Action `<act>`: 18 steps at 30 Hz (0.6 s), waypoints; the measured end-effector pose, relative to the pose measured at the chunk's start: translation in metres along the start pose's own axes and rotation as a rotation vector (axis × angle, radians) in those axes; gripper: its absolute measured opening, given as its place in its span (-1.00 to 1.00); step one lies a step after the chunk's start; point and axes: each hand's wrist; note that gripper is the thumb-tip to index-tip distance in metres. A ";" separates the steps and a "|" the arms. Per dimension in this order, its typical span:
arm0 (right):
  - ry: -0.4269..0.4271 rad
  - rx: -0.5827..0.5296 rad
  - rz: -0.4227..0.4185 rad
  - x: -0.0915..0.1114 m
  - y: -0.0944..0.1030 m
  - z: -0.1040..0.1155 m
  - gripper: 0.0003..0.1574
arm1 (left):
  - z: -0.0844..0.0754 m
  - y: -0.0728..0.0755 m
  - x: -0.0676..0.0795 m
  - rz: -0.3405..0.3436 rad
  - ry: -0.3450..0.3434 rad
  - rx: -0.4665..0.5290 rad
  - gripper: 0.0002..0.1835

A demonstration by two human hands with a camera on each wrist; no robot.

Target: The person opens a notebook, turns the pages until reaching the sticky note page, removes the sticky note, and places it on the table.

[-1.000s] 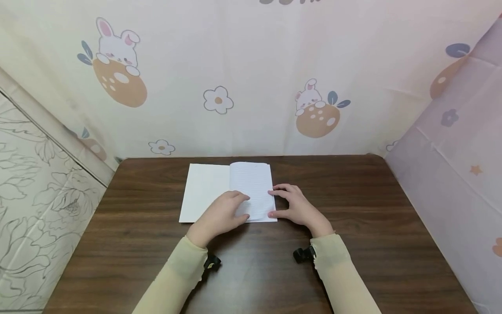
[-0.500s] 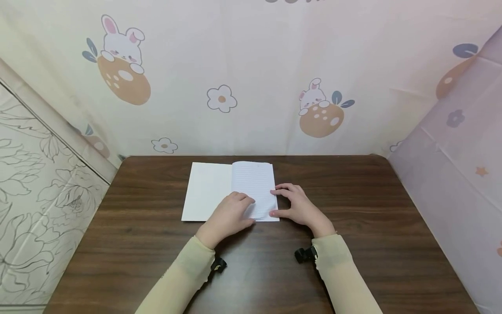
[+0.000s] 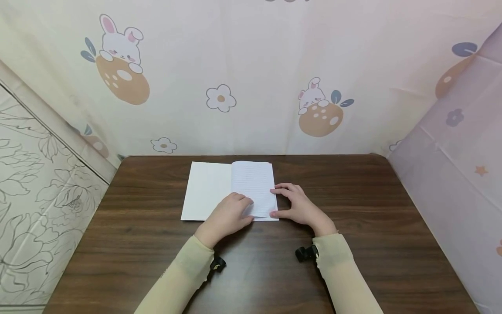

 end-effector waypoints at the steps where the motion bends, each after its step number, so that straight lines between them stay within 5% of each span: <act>1: 0.002 -0.004 0.003 0.000 0.000 -0.001 -0.02 | 0.000 0.000 0.000 0.001 0.000 0.003 -0.60; 18: 0.018 -0.037 0.013 0.002 0.003 -0.001 0.10 | 0.001 0.000 0.000 -0.087 -0.031 0.040 -0.90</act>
Point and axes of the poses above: each hand's wrist, its own x-axis away from the middle knuckle, its own y-axis out of the back of the hand, z = x × y, and after that the axes turned 2 degrees about -y, right-handed
